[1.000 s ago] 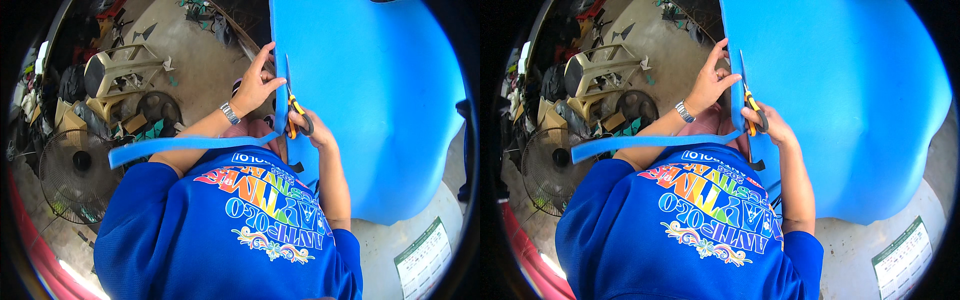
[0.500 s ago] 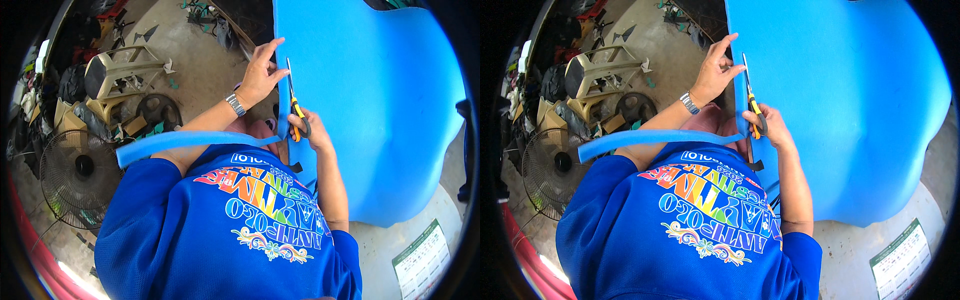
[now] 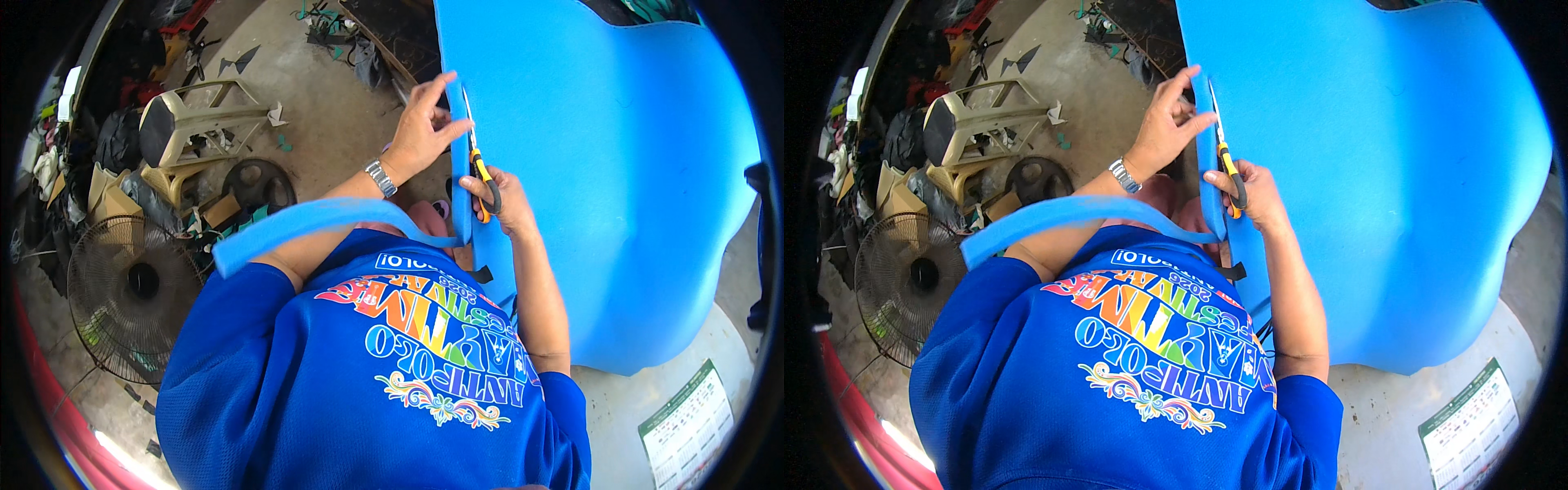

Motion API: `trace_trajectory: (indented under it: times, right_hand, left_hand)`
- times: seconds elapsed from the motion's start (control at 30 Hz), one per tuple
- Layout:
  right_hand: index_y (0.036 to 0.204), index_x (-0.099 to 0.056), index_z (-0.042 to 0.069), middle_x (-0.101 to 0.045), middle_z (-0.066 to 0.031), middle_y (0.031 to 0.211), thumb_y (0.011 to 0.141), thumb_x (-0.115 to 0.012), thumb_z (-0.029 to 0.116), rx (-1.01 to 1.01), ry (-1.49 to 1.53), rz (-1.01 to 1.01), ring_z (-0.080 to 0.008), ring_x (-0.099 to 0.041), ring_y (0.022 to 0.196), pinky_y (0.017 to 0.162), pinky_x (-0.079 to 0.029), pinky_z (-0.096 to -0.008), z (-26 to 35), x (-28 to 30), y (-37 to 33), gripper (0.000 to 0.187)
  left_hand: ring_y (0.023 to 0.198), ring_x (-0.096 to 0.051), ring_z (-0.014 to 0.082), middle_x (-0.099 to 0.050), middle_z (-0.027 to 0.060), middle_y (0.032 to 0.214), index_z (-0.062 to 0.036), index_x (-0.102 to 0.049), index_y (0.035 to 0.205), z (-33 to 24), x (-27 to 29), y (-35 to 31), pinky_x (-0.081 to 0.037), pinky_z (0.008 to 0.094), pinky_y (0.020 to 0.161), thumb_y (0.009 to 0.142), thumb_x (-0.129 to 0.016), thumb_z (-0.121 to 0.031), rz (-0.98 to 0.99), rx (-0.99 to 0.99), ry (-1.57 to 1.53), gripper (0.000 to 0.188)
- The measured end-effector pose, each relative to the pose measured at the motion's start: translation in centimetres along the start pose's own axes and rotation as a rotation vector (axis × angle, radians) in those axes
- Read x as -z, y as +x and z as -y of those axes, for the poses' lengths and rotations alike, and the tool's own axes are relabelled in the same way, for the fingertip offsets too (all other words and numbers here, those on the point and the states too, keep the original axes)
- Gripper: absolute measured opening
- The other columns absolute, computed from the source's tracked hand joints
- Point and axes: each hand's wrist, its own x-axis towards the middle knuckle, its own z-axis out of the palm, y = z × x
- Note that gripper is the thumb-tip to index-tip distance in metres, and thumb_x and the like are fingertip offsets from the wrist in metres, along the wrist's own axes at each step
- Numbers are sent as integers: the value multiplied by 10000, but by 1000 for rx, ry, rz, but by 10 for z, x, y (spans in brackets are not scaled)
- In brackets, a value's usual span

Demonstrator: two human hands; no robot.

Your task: The person uses scissors to cut a large blue foam sheet into long strips. They repeatedly cut strips from the edge of the foam, remove each strip, and continue cutting until the sheet is reduced. The person then folds the remaining foam and pulls a white strip from its edge.

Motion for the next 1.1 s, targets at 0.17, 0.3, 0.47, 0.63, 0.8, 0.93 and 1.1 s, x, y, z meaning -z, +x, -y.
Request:
trace_trajectory:
  times: [0.17,0.3,0.47,0.63,0.8,0.93,1.1]
  right_hand:
    - [1014,-654,-6,-633,-64,748,774,-811,501,2,-29,39,-128,-596,650,554,-468,-266,4,1,1,583]
    - [1148,-635,-29,-645,-95,878,774,-758,599,-17,-58,91,-172,-597,805,691,-479,-299,22,8,9,741]
    - [1147,-636,-32,-637,-92,865,774,-739,627,-21,-124,98,-179,-590,802,712,-477,-307,36,6,20,764]
    - [1039,-655,-7,-605,-36,723,753,-797,565,34,-64,3,-127,-575,629,559,-457,-269,25,0,21,655]
    - [1014,-658,20,-589,-19,668,746,-836,472,57,-74,-45,-98,-563,535,461,-436,-233,18,-3,25,554]
    - [1040,-658,24,-588,-28,678,750,-809,531,31,-55,-55,-103,-554,555,472,-404,-237,23,-2,26,603]
    - [1098,-642,-8,-613,-74,804,761,-773,587,24,-89,71,-156,-566,707,595,-424,-273,48,12,30,696]
  left_hand:
    - [812,-671,168,-431,146,1353,-118,-389,1480,-3,3,18,-566,271,735,806,-783,-45,27,32,-103,784]
    - [871,-646,105,-405,101,1382,-178,-315,1540,-7,10,17,-575,241,720,819,-724,73,98,82,-30,866]
    - [895,-656,121,-411,102,1366,-187,-313,1540,-9,13,18,-584,246,752,810,-717,93,130,73,-76,881]
    - [913,-660,138,-409,113,1363,-174,-318,1534,-7,15,23,-584,260,762,817,-724,74,122,71,-47,860]
    - [941,-663,149,-409,117,1355,-161,-302,1534,-2,17,42,-583,264,764,830,-728,48,-41,-61,-33,850]
    - [966,-659,161,-414,116,1348,-170,-274,1546,1,20,48,-583,274,775,835,-735,30,25,15,-56,871]
    - [946,-651,160,-425,112,1335,-192,-257,1555,-3,21,42,-583,283,784,821,-743,32,73,52,-85,908]
